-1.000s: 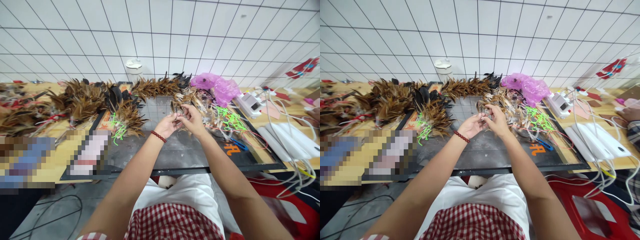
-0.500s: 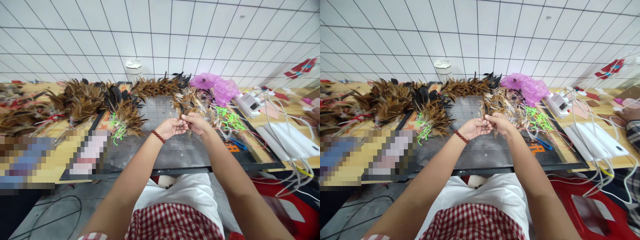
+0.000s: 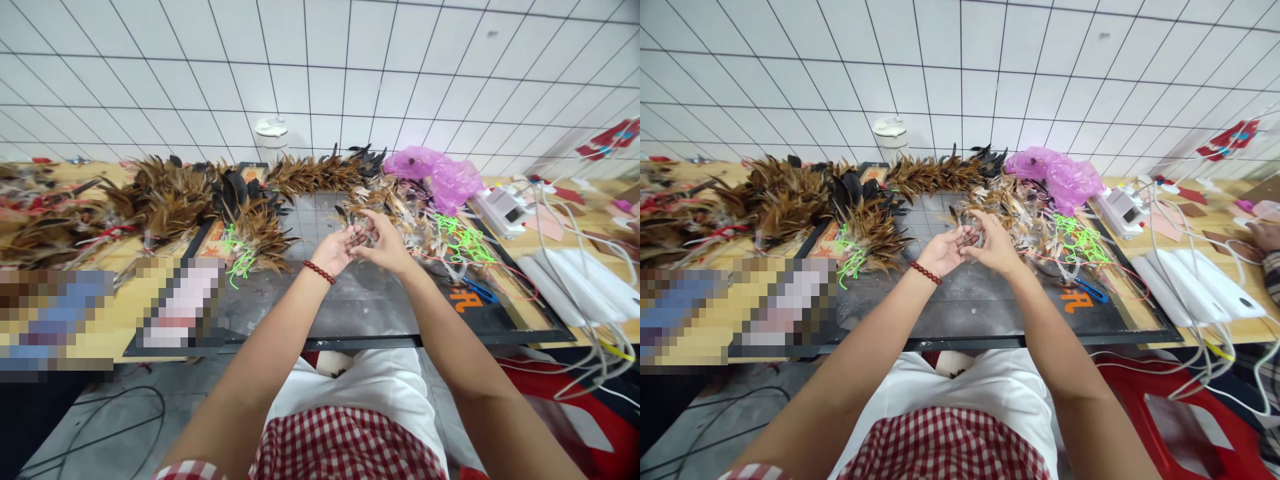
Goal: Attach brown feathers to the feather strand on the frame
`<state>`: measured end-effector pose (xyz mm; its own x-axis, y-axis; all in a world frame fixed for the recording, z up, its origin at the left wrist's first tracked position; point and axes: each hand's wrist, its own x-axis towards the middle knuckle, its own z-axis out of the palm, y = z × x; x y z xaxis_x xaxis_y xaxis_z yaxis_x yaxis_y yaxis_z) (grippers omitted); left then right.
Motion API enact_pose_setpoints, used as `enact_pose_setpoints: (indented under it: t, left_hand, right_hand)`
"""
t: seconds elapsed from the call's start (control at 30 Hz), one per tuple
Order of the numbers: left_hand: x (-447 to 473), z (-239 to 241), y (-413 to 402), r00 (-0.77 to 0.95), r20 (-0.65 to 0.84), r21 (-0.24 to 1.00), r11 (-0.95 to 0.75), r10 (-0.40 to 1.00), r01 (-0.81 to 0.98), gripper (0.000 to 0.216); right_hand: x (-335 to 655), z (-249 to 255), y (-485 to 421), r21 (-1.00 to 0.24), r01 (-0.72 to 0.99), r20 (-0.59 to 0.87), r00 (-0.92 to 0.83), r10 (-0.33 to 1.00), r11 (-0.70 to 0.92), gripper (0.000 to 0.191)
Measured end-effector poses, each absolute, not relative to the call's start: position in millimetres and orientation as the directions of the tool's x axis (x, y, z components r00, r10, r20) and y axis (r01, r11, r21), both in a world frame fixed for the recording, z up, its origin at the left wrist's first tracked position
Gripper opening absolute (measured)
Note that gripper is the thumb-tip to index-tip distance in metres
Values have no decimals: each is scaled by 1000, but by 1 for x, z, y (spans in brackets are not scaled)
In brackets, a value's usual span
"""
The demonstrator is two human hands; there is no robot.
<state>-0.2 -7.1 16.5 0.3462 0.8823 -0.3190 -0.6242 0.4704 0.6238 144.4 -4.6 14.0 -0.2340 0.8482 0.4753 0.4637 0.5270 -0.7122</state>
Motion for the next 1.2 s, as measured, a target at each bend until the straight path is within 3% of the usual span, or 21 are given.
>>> enact_pose_setpoints:
  t: [0.07,0.13,0.43,0.6,0.7,0.8,0.9,1.0,1.2]
  left_hand:
    - [0,16,-7,350,-318,619,473,881,-627,11]
    - [0,14,-7,361,-305,621,471,882,-626,10]
    - [1,15,-10,380,-315,596,493,870,-634,12]
    - [2,15,-10,385,-334,580,510,860,-636,14]
    - [2,14,-10,377,-327,592,499,866,-633,13]
    - [3,14,-9,307,-312,677,437,899,-593,11]
    - [3,13,-9,297,-293,805,402,909,-436,12]
    - [4,12,-10,388,-303,846,433,871,-312,14]
    - [2,12,-10,517,-299,822,492,802,-287,19]
  right_hand:
    - [142,13,-7,-604,543,533,-270,802,584,72]
    - [140,11,-8,-570,571,562,-255,787,591,66]
    - [145,9,-3,-525,605,602,-234,763,599,69]
    - [144,10,-6,-479,623,634,-242,735,618,60]
    - [141,11,-6,-570,574,613,-179,769,588,62]
    - [141,12,-2,-829,378,431,-36,901,412,52]
    - [145,13,1,-989,97,97,-112,989,108,40]
    - [148,14,0,-995,-55,-68,-227,972,-83,43]
    - [149,15,0,-987,-111,-105,-125,987,-119,46]
